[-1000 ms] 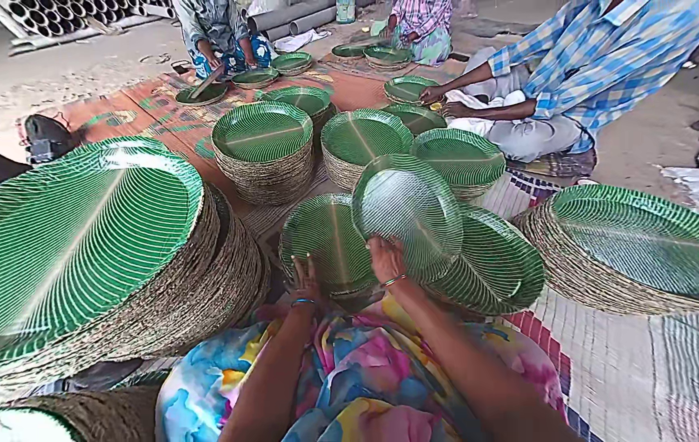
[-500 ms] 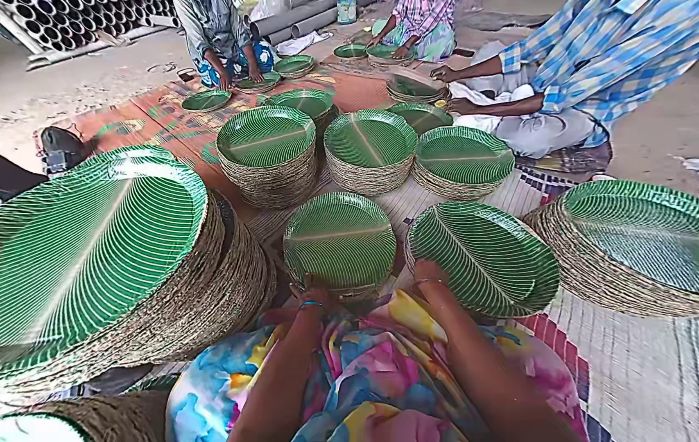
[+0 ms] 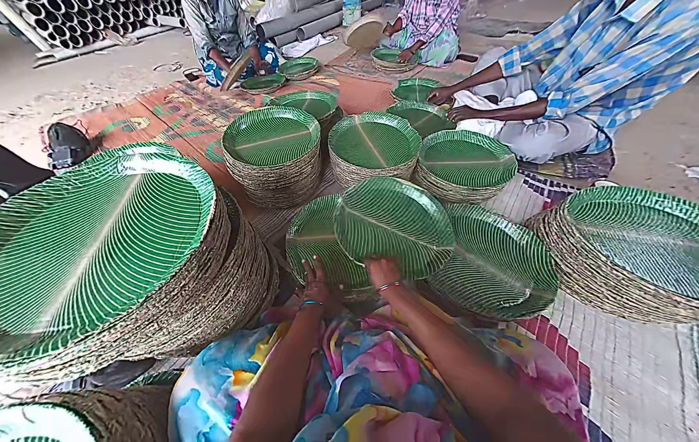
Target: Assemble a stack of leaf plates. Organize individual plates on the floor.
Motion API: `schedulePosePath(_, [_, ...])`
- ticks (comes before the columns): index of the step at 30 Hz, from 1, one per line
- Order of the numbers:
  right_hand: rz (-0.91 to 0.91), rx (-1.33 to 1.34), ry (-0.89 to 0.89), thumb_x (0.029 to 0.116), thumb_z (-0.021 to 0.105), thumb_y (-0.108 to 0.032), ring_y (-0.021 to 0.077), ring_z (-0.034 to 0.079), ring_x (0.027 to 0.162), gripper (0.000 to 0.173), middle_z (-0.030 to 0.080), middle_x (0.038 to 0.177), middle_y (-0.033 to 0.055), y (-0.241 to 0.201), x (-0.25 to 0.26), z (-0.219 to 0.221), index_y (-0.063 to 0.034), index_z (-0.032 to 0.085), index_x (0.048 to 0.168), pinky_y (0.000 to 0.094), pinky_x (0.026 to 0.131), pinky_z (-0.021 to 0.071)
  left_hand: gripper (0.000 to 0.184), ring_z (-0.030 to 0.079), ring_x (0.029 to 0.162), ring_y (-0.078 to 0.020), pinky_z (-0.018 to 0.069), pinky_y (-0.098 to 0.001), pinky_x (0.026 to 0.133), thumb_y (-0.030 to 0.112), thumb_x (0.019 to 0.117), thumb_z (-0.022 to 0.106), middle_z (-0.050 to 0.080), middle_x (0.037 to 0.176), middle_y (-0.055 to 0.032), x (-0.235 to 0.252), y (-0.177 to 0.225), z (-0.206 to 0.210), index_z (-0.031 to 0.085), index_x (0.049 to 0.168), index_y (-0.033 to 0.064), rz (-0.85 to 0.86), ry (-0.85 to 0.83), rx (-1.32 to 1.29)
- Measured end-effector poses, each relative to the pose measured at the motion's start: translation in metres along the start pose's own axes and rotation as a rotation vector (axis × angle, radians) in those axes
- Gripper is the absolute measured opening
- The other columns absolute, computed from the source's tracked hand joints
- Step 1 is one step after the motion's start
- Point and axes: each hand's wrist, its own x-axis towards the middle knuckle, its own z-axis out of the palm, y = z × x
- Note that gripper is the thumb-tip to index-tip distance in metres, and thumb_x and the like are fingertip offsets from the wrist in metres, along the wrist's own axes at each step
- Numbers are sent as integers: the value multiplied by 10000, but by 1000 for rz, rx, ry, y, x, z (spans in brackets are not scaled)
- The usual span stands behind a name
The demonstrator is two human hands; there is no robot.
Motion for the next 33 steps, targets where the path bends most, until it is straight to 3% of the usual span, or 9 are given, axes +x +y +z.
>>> schedulePosePath(5, [-290, 22, -447, 1103, 436, -112, 454, 556, 1326, 351, 600, 1390, 290, -26, 10, 28, 32, 601, 1378, 591, 1120, 403, 717, -22, 1610, -382, -22, -760, 1191, 478, 1060, 521, 71, 1745, -147, 1, -7, 4, 269, 1647, 152, 53, -149, 268])
schedulePosePath(9, [179, 82, -15, 1110, 462, -290, 439, 502, 1402, 489, 533, 1484, 290, 31, 1, -9, 21, 504, 1485, 592, 1143, 375, 660, 41, 1610, -377, -49, -758, 1188, 530, 1105, 337, 128, 1735, -163, 1, -1, 1, 308, 1634, 136, 60, -274, 327])
schedulePosePath(11, [458, 62, -52, 1093, 492, -303, 404, 368, 1506, 571, 397, 1603, 260, 72, 2, -14, 30, 396, 1547, 589, 1186, 324, 633, 73, 1608, -379, -54, -720, 1214, 495, 1118, 310, 151, 1727, -181, 3, 4, 5, 321, 1625, 117, 59, -267, 367])
schedulePosePath(15, [599, 39, -186, 1078, 439, -73, 404, 549, 1366, 375, 553, 1459, 269, 88, -10, -32, 62, 520, 1418, 544, 1078, 469, 608, 165, 1588, -409, 39, -619, 1269, 414, 1121, 363, 205, 1693, -255, 11, 13, 10, 323, 1608, 53, 73, -232, 474])
schedulePosePath(19, [672, 100, -59, 1049, 576, -295, 398, 585, 1324, 451, 606, 1410, 243, 98, -6, -45, -1, 582, 1389, 577, 1044, 478, 613, 164, 1585, -418, 127, -567, 1277, 387, 1125, 358, 179, 1696, -265, 8, 9, 12, 269, 1626, 44, 85, -223, 449])
schedulePosePath(21, [621, 70, -1, 1073, 535, -382, 389, 580, 1333, 471, 622, 1402, 228, 96, -5, -52, -36, 605, 1385, 595, 1077, 435, 622, 167, 1585, -417, 132, -569, 1275, 392, 1125, 353, 178, 1698, -259, 9, 9, 11, 257, 1630, 41, 90, -223, 449])
schedulePosePath(26, [65, -34, 349, 1047, 445, 14, 444, 651, 1212, 339, 712, 1244, 244, 41, -1, -20, 11, 716, 1251, 660, 1196, 247, 824, 143, 1590, -418, 193, -577, 1257, 298, 1028, 617, 74, 1715, -258, 8, 8, 10, 127, 1668, 129, 80, -96, 238])
schedulePosePath(29, [-80, -27, -76, 1081, 411, -38, 472, 623, 1226, 347, 665, 1279, 300, -9, -1, 5, 41, 647, 1322, 631, 1102, 385, 946, 49, 1590, -466, 138, -672, 1226, 250, 890, 767, 42, 1705, -297, 3, -1, 15, 226, 1646, 72, 271, 143, 93])
schedulePosePath(33, [-264, 54, -443, 1101, 438, -110, 455, 553, 1331, 365, 612, 1383, 291, -17, 9, 14, 22, 600, 1400, 586, 1127, 387, 753, 43, 1615, -349, -32, -637, 1253, 513, 1083, 431, 104, 1735, -179, 6, -7, 8, 207, 1650, 72, 227, -199, 334])
